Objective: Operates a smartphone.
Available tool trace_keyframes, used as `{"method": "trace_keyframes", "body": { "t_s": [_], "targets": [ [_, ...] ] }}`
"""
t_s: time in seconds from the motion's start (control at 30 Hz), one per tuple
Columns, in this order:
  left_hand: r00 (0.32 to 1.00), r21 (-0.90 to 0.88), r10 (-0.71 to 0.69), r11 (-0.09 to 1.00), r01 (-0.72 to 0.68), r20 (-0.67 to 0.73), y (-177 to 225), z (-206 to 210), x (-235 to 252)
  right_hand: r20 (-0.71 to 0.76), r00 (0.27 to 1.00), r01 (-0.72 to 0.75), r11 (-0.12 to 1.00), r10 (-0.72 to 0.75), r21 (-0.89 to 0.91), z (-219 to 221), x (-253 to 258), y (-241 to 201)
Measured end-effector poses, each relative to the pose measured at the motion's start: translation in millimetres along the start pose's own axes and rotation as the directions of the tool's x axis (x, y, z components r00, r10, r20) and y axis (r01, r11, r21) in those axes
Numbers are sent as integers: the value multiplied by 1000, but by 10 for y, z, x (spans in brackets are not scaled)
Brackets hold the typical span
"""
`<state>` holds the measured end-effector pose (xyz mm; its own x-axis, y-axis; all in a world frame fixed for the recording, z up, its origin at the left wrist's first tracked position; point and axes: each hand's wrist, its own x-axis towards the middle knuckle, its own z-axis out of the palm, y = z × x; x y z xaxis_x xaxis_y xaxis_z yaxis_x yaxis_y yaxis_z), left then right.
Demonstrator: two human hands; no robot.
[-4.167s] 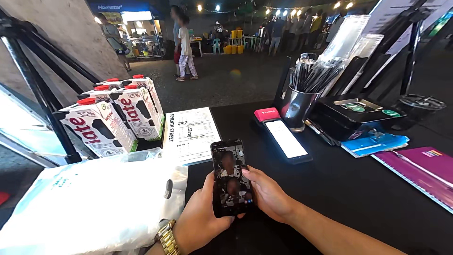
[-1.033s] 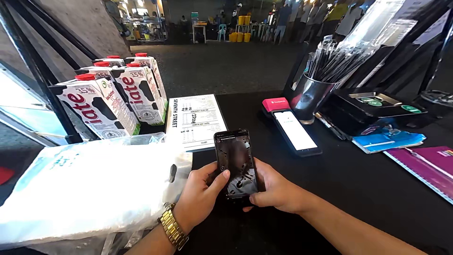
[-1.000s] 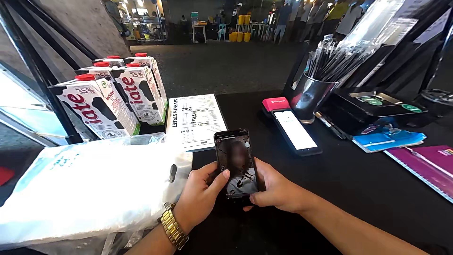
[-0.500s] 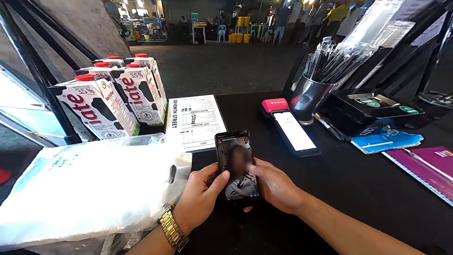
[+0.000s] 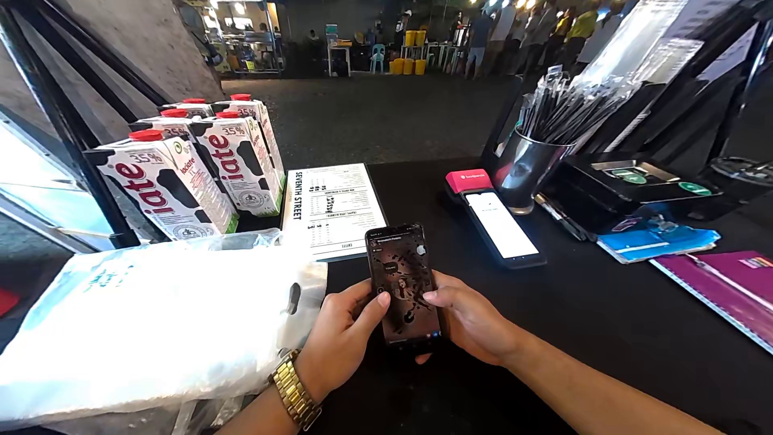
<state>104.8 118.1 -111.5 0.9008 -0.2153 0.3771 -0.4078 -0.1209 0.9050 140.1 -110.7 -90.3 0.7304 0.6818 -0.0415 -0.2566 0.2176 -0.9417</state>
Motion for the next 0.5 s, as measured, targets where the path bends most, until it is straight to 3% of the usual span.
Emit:
{"method": "trace_keyframes", "body": {
  "t_s": [0.5],
  "targets": [
    [1000, 42, -4, 999, 4, -2, 15, -7, -7, -81, 996, -30, 999, 28, -28, 31, 1, -7]
  ]
}}
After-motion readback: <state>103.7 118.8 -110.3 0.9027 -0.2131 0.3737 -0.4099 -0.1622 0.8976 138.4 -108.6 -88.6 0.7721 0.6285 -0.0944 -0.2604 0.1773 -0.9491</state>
